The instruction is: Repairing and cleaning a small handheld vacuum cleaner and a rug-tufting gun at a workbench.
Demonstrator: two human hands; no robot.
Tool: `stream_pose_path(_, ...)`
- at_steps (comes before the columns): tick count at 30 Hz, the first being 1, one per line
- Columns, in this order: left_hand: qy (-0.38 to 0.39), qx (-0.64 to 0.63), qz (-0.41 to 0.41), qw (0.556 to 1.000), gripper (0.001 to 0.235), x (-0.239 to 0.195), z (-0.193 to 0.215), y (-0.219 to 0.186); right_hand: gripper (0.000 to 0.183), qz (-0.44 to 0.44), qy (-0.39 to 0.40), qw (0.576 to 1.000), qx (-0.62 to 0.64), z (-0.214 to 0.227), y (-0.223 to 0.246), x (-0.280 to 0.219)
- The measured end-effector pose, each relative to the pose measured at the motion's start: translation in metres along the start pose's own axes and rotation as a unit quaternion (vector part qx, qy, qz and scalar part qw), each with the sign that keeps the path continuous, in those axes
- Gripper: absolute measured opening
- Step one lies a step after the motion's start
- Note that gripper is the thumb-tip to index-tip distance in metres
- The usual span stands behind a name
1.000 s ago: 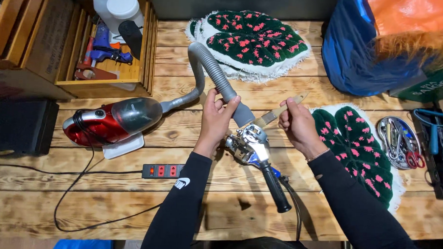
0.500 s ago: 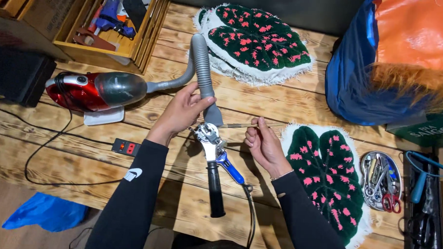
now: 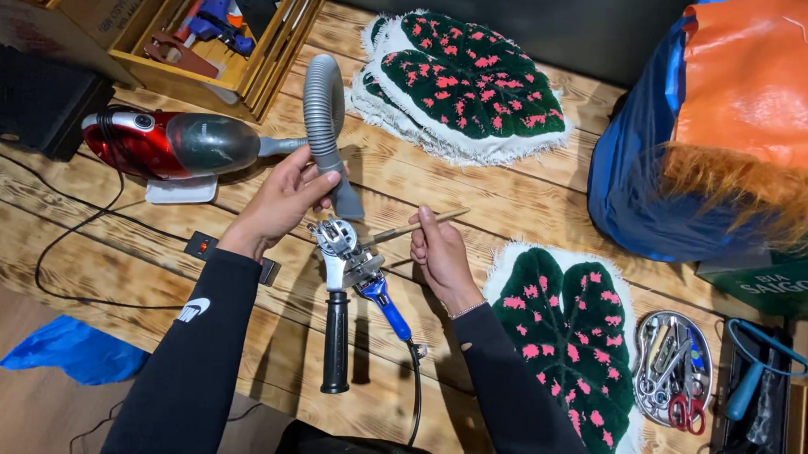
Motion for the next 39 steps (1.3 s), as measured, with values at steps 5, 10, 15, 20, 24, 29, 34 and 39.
stream_pose_path(5, -0.015, -0.008, -0.002, 1.0, 0.042, -0.003, 0.006, 0.004, 0.034, 0.003, 0.023, 0.999, 0.026, -0.009, 0.002, 0.009)
stream_pose_path(10, -0.031, -0.007, -0.011, 0.999, 0.045, -0.007, 0.006, 0.004, 0.035, 0.019, 0.015, 0.999, -0.022, -0.011, 0.005, 0.013)
stream_pose_path(15, -0.037, -0.055, -0.028, 0.997, 0.045, -0.009, 0.006, 0.007, 0.035, 0.042, 0.012, 0.998, -0.049, -0.005, -0.002, 0.015)
stream_pose_path(20, -0.068, -0.089, -0.018, 0.994, 0.038, -0.003, 0.01, 0.014, 0.033, 0.08, -0.039, 0.996, 0.02, 0.014, 0.01, 0.015)
stream_pose_path(24, -0.068, -0.095, -0.026, 0.993, 0.033, 0.0, 0.003, 0.015, 0.028, 0.071, -0.029, 0.984, 0.16, 0.013, 0.014, 0.01)
stream_pose_path(29, -0.074, -0.109, -0.034, 0.991, 0.031, 0.011, 0.005, 0.027, 0.026, 0.091, -0.064, 0.985, 0.128, 0.014, 0.011, -0.005)
stream_pose_path(34, -0.072, -0.135, -0.042, 0.987, 0.031, 0.017, 0.0, 0.025, 0.025, 0.146, -0.044, 0.978, 0.139, 0.005, 0.02, -0.026)
stream_pose_path(39, -0.11, -0.139, -0.057, 0.983, 0.038, 0.023, -0.004, 0.017, 0.028, 0.178, -0.064, 0.978, 0.089, -0.006, 0.031, -0.04)
Point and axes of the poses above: each hand's wrist, its own x-axis towards the middle knuckle, its own z-axis out of the back of the hand, y = z × x, the point moved 2 cm from there along x, towards the middle knuckle, and after that the axes turned 11 degrees about -x, right-handed, at the moved point
